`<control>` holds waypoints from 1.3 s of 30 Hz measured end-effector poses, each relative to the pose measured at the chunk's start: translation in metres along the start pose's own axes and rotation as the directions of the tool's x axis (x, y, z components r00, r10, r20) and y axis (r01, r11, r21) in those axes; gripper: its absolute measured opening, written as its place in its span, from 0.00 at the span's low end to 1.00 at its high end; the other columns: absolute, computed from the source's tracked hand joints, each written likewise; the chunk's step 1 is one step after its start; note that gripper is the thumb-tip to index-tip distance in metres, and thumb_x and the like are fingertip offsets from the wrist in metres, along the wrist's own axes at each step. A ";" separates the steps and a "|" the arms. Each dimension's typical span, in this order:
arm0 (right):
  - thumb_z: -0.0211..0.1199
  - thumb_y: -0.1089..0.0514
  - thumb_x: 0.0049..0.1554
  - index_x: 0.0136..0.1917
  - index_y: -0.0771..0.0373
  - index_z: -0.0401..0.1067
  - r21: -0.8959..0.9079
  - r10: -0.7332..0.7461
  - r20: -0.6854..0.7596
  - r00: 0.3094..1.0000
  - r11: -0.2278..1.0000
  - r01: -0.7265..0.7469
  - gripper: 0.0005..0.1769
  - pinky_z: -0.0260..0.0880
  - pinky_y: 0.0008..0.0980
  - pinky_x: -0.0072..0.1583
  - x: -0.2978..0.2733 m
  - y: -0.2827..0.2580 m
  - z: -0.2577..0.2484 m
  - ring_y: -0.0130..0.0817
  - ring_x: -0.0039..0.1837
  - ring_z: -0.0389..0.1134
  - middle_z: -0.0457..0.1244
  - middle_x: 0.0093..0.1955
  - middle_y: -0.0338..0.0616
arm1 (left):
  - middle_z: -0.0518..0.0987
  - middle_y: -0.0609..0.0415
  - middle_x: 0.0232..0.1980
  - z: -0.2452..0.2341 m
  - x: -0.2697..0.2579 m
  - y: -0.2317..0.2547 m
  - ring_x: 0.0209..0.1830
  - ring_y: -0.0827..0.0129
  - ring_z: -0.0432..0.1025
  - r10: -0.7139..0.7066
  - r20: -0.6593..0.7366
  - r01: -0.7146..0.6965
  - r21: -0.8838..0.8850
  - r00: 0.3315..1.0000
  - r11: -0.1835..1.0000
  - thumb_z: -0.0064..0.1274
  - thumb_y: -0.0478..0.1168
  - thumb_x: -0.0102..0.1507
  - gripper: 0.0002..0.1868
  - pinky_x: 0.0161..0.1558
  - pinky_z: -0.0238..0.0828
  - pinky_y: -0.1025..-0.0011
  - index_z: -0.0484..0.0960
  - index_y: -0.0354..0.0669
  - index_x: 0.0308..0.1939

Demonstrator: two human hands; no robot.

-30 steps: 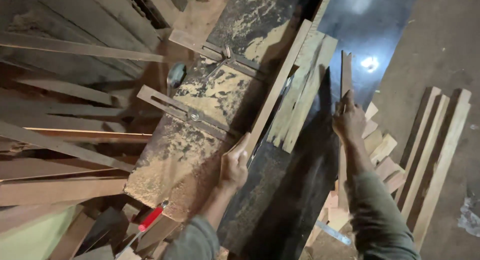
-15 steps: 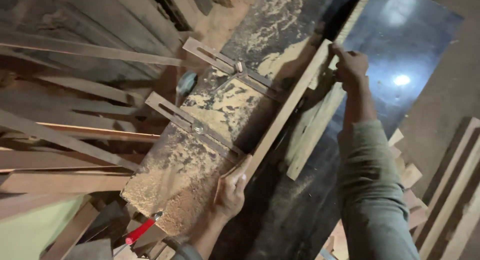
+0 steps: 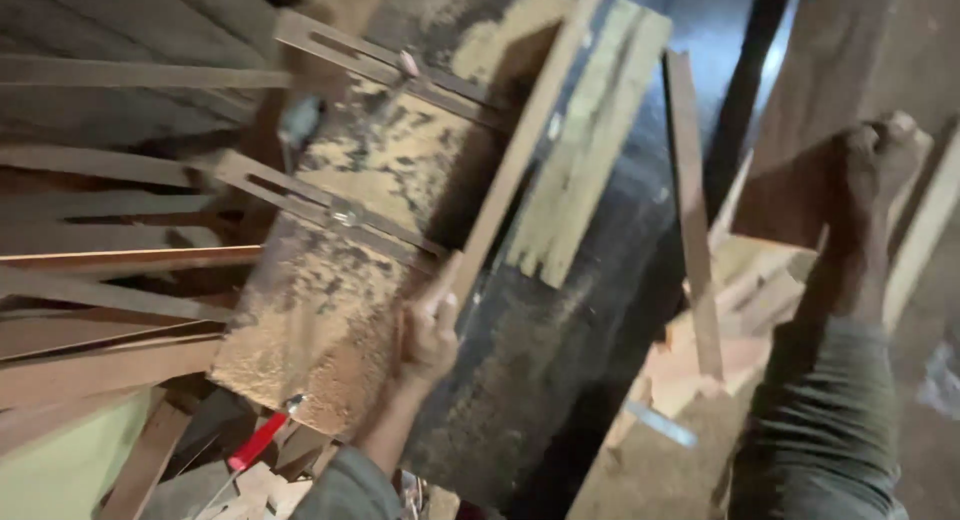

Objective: The person uses a table saw to cut long wooden planks into smaller pieces. They guide the wood through the blade with both hands, then move the cut pieces to the side.

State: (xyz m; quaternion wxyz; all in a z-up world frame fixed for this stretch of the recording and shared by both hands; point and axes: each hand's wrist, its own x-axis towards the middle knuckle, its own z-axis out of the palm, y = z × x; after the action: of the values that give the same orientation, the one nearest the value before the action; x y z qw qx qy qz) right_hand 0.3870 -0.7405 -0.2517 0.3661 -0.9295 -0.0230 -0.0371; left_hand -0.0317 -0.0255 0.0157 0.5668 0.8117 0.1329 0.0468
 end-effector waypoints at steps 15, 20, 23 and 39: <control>0.64 0.49 0.81 0.62 0.75 0.80 -0.339 0.224 -0.196 0.955 0.898 -0.280 0.22 0.73 0.61 0.49 -0.231 -0.214 -0.045 0.62 0.53 0.74 0.73 0.55 0.65 | 0.74 0.41 0.77 0.005 0.001 -0.022 0.79 0.57 0.68 -0.009 -0.057 0.010 0.008 0.998 1.000 0.35 0.41 0.73 0.29 0.78 0.62 0.66 0.73 0.33 0.75; 0.64 0.53 0.73 0.48 0.67 0.74 0.239 -0.171 -0.336 0.926 0.936 0.259 0.16 0.61 0.38 0.60 -0.184 -0.423 0.045 0.42 0.54 0.64 0.61 0.42 0.48 | 0.79 0.44 0.72 0.004 -0.005 0.015 0.75 0.57 0.71 -0.056 -0.088 0.055 -0.015 0.995 0.998 0.40 0.35 0.68 0.30 0.77 0.63 0.61 0.80 0.48 0.74; 0.79 0.42 0.65 0.44 0.55 0.76 -0.161 -0.267 -0.151 0.952 0.957 0.243 0.20 0.72 0.49 0.46 -0.134 -0.424 0.127 0.57 0.45 0.75 0.70 0.36 0.47 | 0.78 0.45 0.74 0.003 -0.007 -0.001 0.75 0.57 0.70 -0.038 -0.043 0.039 0.009 0.998 0.999 0.39 0.34 0.67 0.32 0.78 0.62 0.61 0.77 0.50 0.76; 0.74 0.39 0.57 0.59 0.57 0.63 -0.417 0.317 0.029 0.948 0.866 -0.276 0.30 0.75 0.67 0.55 -0.314 -0.446 0.154 0.70 0.55 0.74 0.67 0.51 0.58 | 0.82 0.51 0.70 0.008 0.006 -0.021 0.72 0.56 0.73 -0.061 -0.040 0.064 0.097 0.997 0.993 0.39 0.40 0.68 0.30 0.74 0.66 0.58 0.80 0.58 0.74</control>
State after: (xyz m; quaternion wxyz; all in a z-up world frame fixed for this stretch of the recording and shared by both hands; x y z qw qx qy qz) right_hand 0.0511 -0.3144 -0.0887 0.1641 -0.9783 0.1108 0.0603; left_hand -0.0275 -0.0245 -0.0071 0.5249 0.8330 0.1707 0.0373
